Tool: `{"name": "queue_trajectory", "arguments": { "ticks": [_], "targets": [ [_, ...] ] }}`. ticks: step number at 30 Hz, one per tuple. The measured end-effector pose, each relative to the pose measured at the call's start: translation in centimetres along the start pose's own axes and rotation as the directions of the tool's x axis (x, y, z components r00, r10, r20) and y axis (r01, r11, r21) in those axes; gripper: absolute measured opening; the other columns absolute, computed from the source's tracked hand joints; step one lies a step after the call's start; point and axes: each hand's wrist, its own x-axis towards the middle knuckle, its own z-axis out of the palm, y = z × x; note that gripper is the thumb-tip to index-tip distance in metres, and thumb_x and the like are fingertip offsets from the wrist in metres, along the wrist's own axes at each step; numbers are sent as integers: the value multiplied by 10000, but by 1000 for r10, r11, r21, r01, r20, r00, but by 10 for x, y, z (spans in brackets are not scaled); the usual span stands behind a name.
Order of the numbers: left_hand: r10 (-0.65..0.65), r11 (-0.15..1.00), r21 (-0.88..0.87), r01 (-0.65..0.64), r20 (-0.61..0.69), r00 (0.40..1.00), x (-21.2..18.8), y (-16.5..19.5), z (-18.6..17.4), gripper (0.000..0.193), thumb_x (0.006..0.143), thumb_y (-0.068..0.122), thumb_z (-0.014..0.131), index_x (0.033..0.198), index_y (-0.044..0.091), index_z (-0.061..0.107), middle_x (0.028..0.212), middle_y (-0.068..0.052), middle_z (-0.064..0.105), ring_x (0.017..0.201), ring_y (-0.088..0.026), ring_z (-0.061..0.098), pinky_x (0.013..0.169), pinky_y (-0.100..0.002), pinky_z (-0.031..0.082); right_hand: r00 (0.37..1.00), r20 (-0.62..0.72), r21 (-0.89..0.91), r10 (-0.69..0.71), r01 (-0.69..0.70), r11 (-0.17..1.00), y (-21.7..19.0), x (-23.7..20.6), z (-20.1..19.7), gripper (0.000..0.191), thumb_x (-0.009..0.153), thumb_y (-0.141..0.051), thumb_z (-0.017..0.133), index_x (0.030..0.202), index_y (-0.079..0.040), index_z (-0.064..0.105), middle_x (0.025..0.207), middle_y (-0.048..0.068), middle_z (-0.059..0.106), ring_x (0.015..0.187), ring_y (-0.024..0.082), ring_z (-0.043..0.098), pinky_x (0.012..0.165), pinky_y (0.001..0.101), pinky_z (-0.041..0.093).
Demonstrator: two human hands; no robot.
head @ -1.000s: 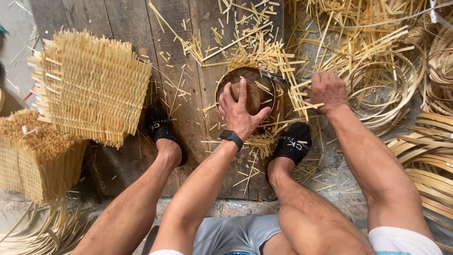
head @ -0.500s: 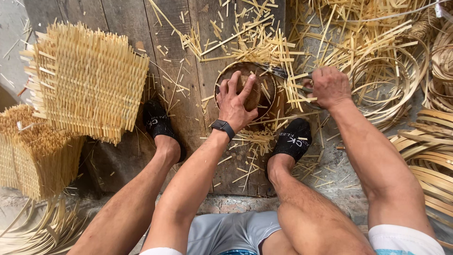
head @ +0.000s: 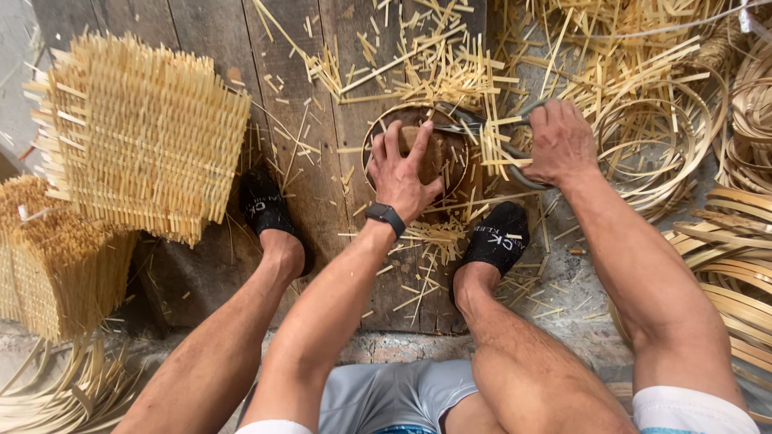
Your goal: The person sits on the floor of a bamboo workshop and assembles woven bamboo trays. They trim the edge of a square woven bamboo sheet with scissors over a round wooden mold, fit a curved bamboo rim ring around the woven sheet, press the sheet into the mold to shape it, and set finished trays onto a stack.
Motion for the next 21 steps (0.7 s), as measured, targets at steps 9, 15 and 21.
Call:
{"name": "queue_trajectory", "arguments": {
  "ticks": [9,15,21],
  "targets": [
    [291,956,-1,-295,164,943,5,-17,-25,992,526,217,898,1426,408,526,1537,-90,339,1446,-386,284,1174,-573,294,897,430,99,107,-165,981,-2,5,6,257,1005,-271,627,791,-150,554,637,31,436,558,168,433,514,332,402],
    [305,947,11,-322,286,908,12,-15,-30,974,519,205,900,1402,400,541,1536,-93,339,1430,-411,277,1162,-576,252,986,162,-37,25,-20,999,-3,-1,0,468,649,-459,772,864,-93,575,775,19,484,704,154,510,650,275,508],
    [511,817,36,-576,418,751,27,-25,-41,921,540,208,894,1391,359,576,1549,-98,361,1439,-424,291,1178,-598,239,899,434,19,62,-77,997,-17,15,8,240,1002,-320,677,848,-166,577,712,-15,492,627,118,515,524,260,452]
  ]
}}
